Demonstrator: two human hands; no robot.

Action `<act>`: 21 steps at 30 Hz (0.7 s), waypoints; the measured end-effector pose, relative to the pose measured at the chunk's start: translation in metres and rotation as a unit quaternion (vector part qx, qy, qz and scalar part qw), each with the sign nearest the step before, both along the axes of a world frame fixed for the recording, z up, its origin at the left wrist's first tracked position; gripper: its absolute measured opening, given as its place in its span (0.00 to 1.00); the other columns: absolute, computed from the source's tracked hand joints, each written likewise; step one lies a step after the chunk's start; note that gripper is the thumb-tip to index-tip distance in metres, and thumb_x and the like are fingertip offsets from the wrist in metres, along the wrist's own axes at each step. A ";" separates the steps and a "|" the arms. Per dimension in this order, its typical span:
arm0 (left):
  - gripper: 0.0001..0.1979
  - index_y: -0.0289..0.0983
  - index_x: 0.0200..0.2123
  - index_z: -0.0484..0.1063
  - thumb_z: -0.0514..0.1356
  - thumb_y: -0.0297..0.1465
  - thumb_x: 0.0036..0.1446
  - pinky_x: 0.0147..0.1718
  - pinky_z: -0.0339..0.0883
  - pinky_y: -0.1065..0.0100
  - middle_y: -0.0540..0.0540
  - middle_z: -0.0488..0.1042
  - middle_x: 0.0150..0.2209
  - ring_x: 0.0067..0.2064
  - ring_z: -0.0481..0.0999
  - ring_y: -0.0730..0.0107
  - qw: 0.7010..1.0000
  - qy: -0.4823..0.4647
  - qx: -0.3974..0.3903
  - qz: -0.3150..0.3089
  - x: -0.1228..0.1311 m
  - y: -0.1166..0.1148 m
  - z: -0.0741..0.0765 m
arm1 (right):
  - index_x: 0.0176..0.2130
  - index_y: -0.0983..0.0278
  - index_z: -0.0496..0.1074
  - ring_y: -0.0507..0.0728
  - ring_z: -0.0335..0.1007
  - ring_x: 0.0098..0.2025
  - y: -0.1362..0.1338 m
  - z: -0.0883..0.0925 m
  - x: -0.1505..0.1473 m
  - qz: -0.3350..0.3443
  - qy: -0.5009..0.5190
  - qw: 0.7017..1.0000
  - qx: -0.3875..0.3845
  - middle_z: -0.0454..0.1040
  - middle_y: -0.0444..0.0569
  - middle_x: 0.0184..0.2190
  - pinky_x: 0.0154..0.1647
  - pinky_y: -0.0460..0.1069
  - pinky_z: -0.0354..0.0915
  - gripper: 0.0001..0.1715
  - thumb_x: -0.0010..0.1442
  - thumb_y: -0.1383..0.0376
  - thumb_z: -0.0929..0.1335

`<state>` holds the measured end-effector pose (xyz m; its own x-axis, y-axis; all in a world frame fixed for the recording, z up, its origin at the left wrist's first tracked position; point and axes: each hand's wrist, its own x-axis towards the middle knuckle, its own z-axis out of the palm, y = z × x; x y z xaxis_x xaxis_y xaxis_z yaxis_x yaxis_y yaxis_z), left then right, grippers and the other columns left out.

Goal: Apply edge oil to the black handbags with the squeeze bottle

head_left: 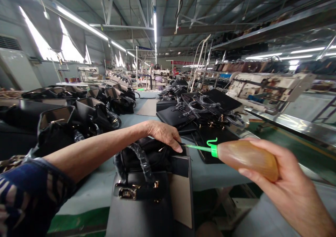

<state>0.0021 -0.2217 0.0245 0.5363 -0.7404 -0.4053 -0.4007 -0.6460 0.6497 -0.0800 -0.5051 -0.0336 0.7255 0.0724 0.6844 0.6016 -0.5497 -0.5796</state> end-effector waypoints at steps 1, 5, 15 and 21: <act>0.11 0.34 0.27 0.76 0.60 0.36 0.52 0.32 0.61 0.74 0.53 0.72 0.23 0.30 0.68 0.72 1.000 -0.002 0.000 -0.001 0.000 0.000 0.000 | 0.49 0.51 0.65 0.63 0.63 0.55 0.000 0.000 0.000 0.010 -0.005 1.000 0.000 0.68 0.45 0.52 0.62 0.60 0.50 0.24 0.53 0.52 0.71; 0.12 0.34 0.27 0.76 0.60 0.37 0.52 0.32 0.61 0.74 0.53 0.71 0.22 0.30 0.67 0.72 1.000 -0.007 0.005 -0.001 0.001 0.000 -0.002 | 0.50 0.49 0.63 0.62 0.62 0.56 -0.001 -0.001 0.001 0.041 -0.011 0.999 -0.014 0.67 0.45 0.53 0.62 0.58 0.51 0.25 0.54 0.55 0.71; 0.13 0.34 0.30 0.77 0.59 0.38 0.54 0.33 0.62 0.74 0.53 0.72 0.24 0.31 0.69 0.71 1.000 -0.006 0.023 -0.019 0.004 0.000 -0.004 | 0.50 0.51 0.63 0.59 0.62 0.56 -0.011 -0.002 0.003 0.050 -0.029 0.997 -0.057 0.67 0.46 0.53 0.60 0.52 0.54 0.25 0.54 0.55 0.71; 0.17 0.31 0.35 0.77 0.58 0.40 0.55 0.34 0.62 0.73 0.51 0.73 0.27 0.33 0.69 0.70 0.998 -0.013 0.039 -0.046 0.006 -0.001 -0.005 | 0.51 0.54 0.62 0.56 0.64 0.55 -0.009 0.002 0.010 0.058 -0.079 0.991 -0.089 0.67 0.46 0.53 0.55 0.45 0.59 0.25 0.56 0.56 0.70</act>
<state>0.0086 -0.2226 0.0192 0.4786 -0.7537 -0.4504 -0.4767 -0.6538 0.5876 -0.0696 -0.5139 -0.0313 0.5896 0.2792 0.7579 0.7428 -0.5559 -0.3731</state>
